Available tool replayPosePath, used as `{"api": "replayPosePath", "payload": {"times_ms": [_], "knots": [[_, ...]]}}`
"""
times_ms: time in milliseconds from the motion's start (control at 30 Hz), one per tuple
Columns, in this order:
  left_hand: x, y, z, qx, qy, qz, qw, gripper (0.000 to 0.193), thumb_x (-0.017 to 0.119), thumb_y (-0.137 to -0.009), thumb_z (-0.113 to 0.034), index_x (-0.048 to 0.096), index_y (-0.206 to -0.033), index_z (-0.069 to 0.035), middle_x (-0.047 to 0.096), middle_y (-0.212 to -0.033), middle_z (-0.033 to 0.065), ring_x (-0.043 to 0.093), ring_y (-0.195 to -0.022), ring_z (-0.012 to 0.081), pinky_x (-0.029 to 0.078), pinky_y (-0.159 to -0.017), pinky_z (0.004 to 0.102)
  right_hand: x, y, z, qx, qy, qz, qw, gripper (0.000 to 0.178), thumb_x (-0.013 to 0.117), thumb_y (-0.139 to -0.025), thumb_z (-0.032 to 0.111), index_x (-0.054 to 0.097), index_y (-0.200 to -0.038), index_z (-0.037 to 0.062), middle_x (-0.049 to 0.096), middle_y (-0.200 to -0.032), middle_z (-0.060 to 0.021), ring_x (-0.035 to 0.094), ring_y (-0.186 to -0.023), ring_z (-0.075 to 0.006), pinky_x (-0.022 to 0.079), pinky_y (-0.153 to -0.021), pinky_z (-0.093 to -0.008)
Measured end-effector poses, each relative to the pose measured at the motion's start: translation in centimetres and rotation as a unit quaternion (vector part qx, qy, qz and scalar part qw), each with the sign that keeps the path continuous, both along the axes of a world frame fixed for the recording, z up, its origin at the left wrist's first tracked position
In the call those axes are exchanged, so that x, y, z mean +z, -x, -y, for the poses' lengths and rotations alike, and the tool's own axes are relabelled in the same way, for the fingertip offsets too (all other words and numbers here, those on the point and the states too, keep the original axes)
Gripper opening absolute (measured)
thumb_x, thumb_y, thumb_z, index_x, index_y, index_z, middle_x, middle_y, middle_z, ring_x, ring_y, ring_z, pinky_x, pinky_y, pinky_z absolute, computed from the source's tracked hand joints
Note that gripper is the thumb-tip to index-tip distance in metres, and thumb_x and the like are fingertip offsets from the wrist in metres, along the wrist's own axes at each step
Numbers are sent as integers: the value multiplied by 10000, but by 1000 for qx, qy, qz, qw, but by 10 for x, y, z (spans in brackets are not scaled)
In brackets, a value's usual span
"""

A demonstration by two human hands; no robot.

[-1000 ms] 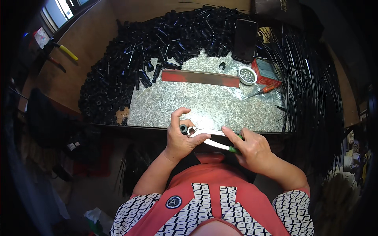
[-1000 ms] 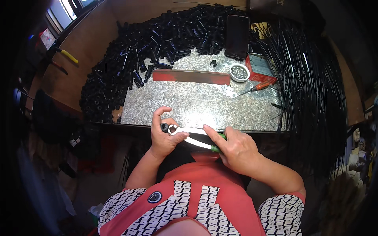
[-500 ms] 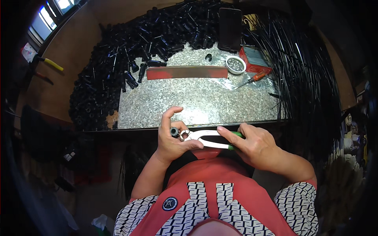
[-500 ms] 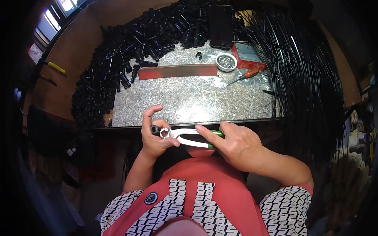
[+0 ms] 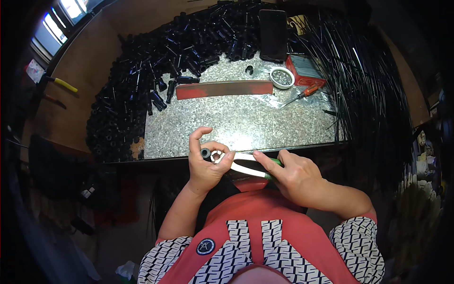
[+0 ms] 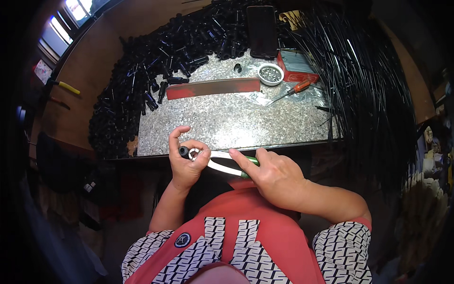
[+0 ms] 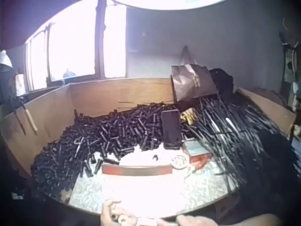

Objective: The worker is assembling black flexible components into a bundle using a jig and pliers.

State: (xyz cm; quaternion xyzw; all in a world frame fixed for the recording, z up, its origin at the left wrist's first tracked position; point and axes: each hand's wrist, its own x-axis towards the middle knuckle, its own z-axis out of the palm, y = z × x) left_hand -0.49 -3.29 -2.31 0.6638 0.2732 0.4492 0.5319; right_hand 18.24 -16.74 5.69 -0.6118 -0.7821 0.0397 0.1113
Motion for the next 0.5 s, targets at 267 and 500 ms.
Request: {"api": "replayPosePath", "payload": {"times_ms": [267,500], "knots": [[11,3,-11,28,-29,70,997,731,738,-782,-83,265,-1338,-33,559,-1053,127,455,-549,29,384,-576,153,3,-38,1,-52,54,-120,990,674,704,-810,191,413,-1417,148,533,-812,-147,587,-708,-339,482,-617,-419],[114,104,-36,6,-97,236,967,706,432,-937,-578,302,-1372,-37,502,-1069,151,451,-554,149,413,-456,255,-64,-78,-39,-171,-3,-62,983,638,675,-833,342,440,-1353,56,550,-938,-193,586,-869,-375,499,-758,-446]]}}
